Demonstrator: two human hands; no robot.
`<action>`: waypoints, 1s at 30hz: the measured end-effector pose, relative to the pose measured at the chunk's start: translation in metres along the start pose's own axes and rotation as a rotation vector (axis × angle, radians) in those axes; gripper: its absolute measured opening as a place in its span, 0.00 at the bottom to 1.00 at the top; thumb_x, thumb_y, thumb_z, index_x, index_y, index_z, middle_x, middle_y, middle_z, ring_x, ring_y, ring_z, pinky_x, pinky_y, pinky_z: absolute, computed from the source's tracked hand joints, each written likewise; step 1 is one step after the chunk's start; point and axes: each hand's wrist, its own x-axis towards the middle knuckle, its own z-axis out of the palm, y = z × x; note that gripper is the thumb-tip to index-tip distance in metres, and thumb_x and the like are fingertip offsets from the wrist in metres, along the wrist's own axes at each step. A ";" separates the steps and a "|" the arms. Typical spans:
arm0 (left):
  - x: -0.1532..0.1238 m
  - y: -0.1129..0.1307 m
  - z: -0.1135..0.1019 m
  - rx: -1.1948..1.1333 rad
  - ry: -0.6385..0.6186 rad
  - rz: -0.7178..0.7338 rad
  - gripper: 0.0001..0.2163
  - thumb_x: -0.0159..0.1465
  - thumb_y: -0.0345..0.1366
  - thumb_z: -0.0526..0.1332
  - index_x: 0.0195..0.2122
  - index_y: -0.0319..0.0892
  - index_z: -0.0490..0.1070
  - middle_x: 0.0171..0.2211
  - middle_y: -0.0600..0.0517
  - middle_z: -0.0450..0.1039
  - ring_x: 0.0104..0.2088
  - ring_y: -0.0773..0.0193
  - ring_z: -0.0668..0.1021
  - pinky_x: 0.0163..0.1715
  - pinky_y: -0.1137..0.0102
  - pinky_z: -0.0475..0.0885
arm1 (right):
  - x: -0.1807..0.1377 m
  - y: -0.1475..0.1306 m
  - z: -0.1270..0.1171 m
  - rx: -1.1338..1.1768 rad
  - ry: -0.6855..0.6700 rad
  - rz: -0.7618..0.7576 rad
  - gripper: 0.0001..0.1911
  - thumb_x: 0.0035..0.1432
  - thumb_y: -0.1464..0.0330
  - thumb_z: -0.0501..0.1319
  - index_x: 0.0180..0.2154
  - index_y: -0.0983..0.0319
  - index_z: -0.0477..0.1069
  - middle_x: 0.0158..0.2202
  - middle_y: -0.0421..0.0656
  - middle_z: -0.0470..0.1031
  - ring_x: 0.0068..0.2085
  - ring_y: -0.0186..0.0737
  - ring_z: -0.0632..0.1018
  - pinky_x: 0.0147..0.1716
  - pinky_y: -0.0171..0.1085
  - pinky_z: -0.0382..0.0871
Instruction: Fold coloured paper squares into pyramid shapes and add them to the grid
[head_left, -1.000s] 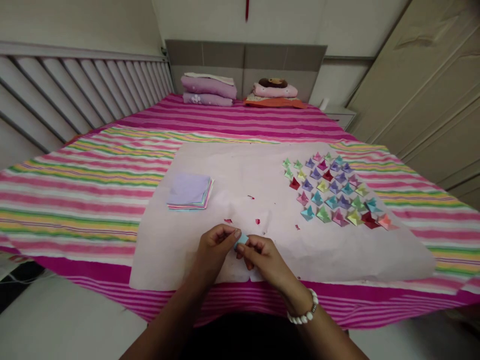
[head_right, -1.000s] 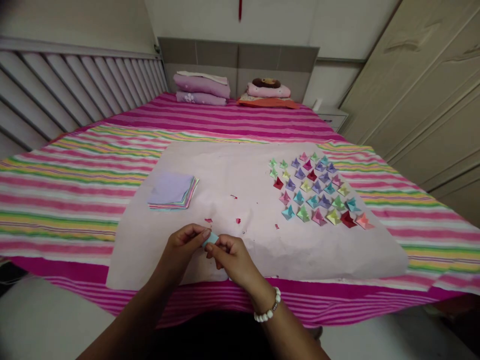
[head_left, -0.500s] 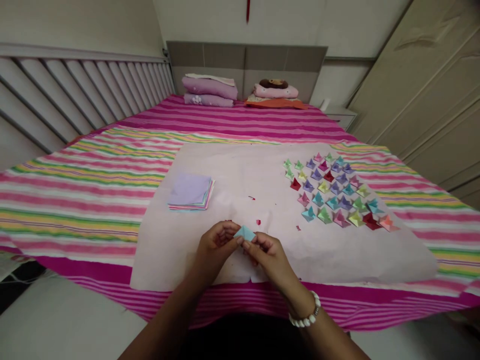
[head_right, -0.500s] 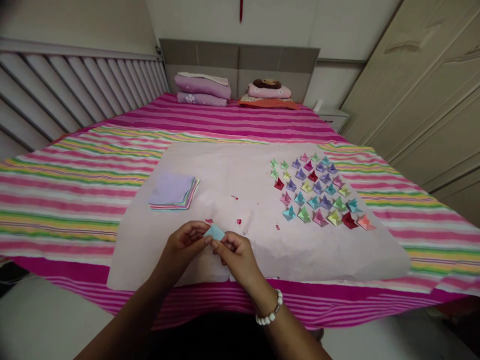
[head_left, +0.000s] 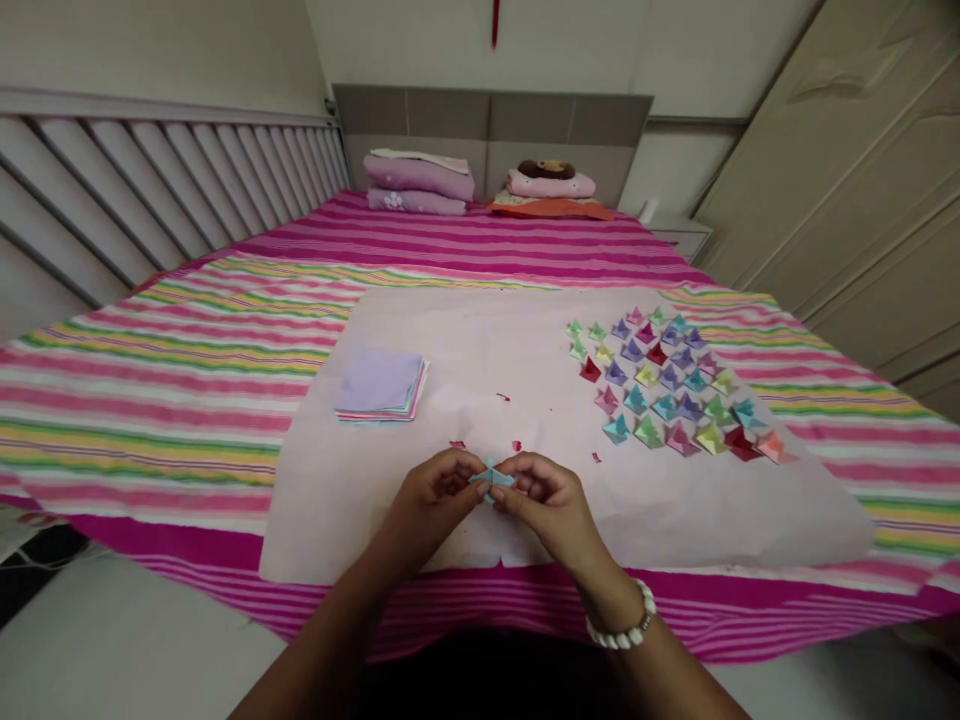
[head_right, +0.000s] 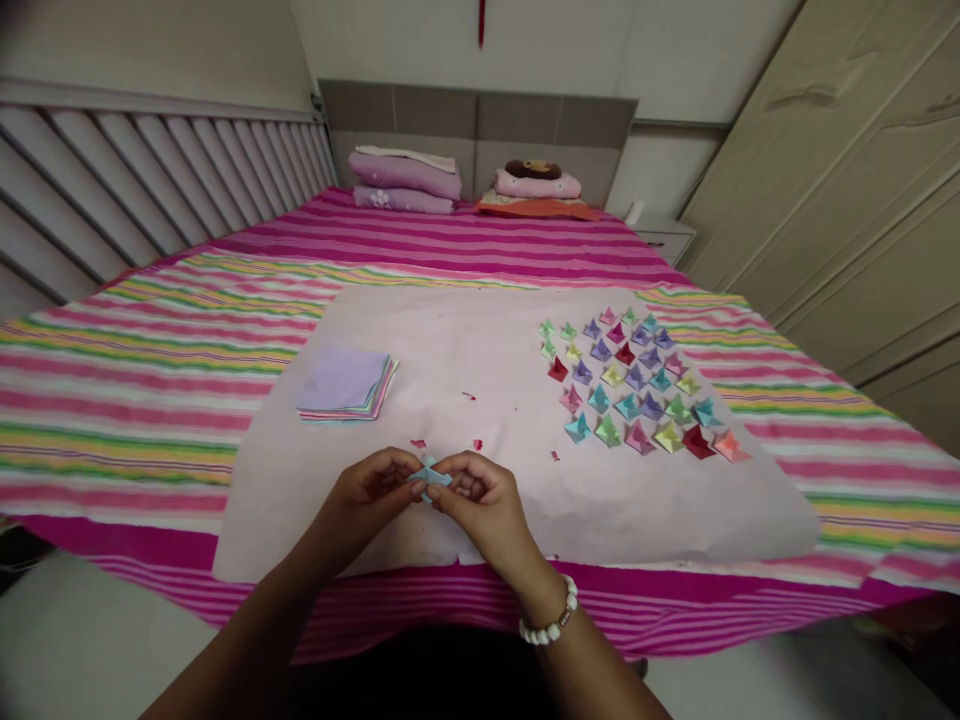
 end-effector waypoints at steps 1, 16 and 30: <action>0.000 0.001 -0.001 -0.015 -0.042 -0.008 0.05 0.59 0.35 0.64 0.34 0.41 0.72 0.29 0.53 0.74 0.32 0.67 0.76 0.34 0.72 0.70 | 0.000 0.000 0.000 0.015 -0.015 0.019 0.10 0.45 0.66 0.72 0.31 0.60 0.76 0.24 0.38 0.78 0.24 0.33 0.75 0.26 0.33 0.71; -0.001 0.003 0.007 -0.160 0.103 -0.077 0.05 0.56 0.36 0.65 0.30 0.40 0.77 0.22 0.53 0.76 0.27 0.67 0.77 0.31 0.71 0.71 | 0.002 0.003 -0.004 0.144 -0.044 0.000 0.02 0.50 0.71 0.67 0.30 0.60 0.76 0.22 0.38 0.77 0.23 0.35 0.77 0.27 0.36 0.71; -0.001 -0.001 0.005 0.162 0.185 0.041 0.09 0.54 0.34 0.67 0.37 0.43 0.79 0.33 0.51 0.80 0.31 0.65 0.76 0.35 0.70 0.72 | 0.002 -0.004 0.000 -0.032 0.047 0.000 0.11 0.44 0.67 0.72 0.32 0.60 0.77 0.25 0.38 0.75 0.26 0.33 0.73 0.28 0.33 0.67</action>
